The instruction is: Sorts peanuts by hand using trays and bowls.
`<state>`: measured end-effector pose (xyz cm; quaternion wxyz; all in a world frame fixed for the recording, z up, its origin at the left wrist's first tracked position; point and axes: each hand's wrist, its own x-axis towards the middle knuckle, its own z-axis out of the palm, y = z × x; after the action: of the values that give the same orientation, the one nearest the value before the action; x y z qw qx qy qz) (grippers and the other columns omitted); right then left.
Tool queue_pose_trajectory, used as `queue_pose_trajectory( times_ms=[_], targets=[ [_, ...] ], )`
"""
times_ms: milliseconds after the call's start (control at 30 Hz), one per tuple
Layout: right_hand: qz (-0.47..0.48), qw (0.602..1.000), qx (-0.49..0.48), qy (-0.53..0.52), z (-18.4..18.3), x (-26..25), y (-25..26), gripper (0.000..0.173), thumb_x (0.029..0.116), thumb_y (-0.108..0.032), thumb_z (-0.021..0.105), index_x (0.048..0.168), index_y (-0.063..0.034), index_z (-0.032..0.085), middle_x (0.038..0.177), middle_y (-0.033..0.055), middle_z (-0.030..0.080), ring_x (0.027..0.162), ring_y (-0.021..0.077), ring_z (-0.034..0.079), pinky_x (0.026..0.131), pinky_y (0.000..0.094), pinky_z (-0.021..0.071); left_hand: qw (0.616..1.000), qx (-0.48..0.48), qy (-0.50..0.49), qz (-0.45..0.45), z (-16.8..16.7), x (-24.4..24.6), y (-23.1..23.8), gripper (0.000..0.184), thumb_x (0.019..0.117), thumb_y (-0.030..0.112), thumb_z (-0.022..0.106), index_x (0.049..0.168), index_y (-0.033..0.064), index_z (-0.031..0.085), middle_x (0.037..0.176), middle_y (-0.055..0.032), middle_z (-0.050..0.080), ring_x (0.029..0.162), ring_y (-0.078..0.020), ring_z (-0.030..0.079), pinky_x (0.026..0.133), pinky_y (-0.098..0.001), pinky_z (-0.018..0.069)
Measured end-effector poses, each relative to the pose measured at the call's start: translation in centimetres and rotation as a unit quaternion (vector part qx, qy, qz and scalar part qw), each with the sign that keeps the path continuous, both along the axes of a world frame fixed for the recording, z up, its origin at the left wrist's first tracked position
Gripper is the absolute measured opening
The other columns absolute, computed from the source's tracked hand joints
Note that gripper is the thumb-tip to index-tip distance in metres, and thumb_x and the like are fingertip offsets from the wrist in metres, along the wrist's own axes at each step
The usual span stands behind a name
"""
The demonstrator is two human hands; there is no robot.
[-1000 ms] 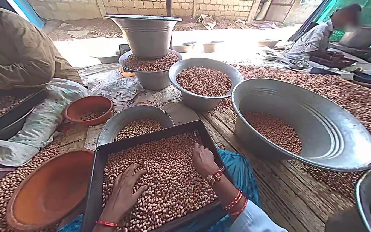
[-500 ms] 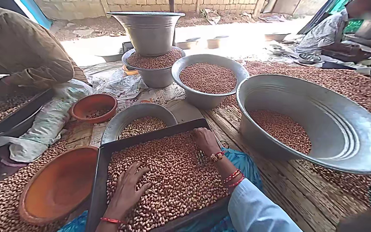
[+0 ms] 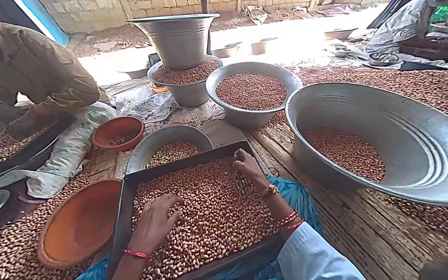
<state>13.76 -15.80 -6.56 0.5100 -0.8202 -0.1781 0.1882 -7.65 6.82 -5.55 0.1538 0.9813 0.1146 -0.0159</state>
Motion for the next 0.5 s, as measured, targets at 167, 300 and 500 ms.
queue_pose_trajectory(
  times_ms=[167, 300, 500],
  targets=[
    [0.094, 0.982, -0.147, -0.078, -0.4, -0.8, 0.4, 0.030, 0.0980, -0.022, 0.065, 0.122, -0.0036, 0.067, 0.111, 0.0184, 0.071, 0.105, 0.0325, 0.068, 0.091, 0.0536, 0.0520, 0.982, 0.012, -0.180, -0.056, 2.9, 5.4, -3.7, 0.018, 0.0901, 0.002, 0.072, 0.107, 0.0036, 0.077, 0.104, -0.0202, 0.073, 0.099, -0.0393, 0.071, 0.087, -0.0558, 0.0572],
    [0.126, 0.965, -0.202, -0.111, -1.4, -1.6, 1.3, 0.029, 0.0985, -0.021, 0.064, 0.121, -0.0049, 0.069, 0.119, 0.0194, 0.070, 0.116, 0.0359, 0.066, 0.097, 0.0563, 0.0508, 0.986, 0.004, -0.156, -0.062, 2.0, 9.9, -5.6, 0.019, 0.0959, 0.002, 0.063, 0.108, 0.0029, 0.077, 0.106, -0.0207, 0.072, 0.102, -0.0378, 0.070, 0.088, -0.0526, 0.0568],
    [0.135, 0.965, -0.198, -0.104, -1.7, -0.9, 0.5, 0.026, 0.0987, -0.017, 0.063, 0.121, -0.0060, 0.071, 0.120, 0.0180, 0.072, 0.117, 0.0350, 0.066, 0.099, 0.0561, 0.0509, 0.995, 0.022, -0.086, -0.045, -1.0, 14.0, -6.5, 0.024, 0.1006, 0.007, 0.058, 0.117, 0.0050, 0.076, 0.116, -0.0221, 0.069, 0.114, -0.0392, 0.065, 0.098, -0.0519, 0.0526]
  ],
)
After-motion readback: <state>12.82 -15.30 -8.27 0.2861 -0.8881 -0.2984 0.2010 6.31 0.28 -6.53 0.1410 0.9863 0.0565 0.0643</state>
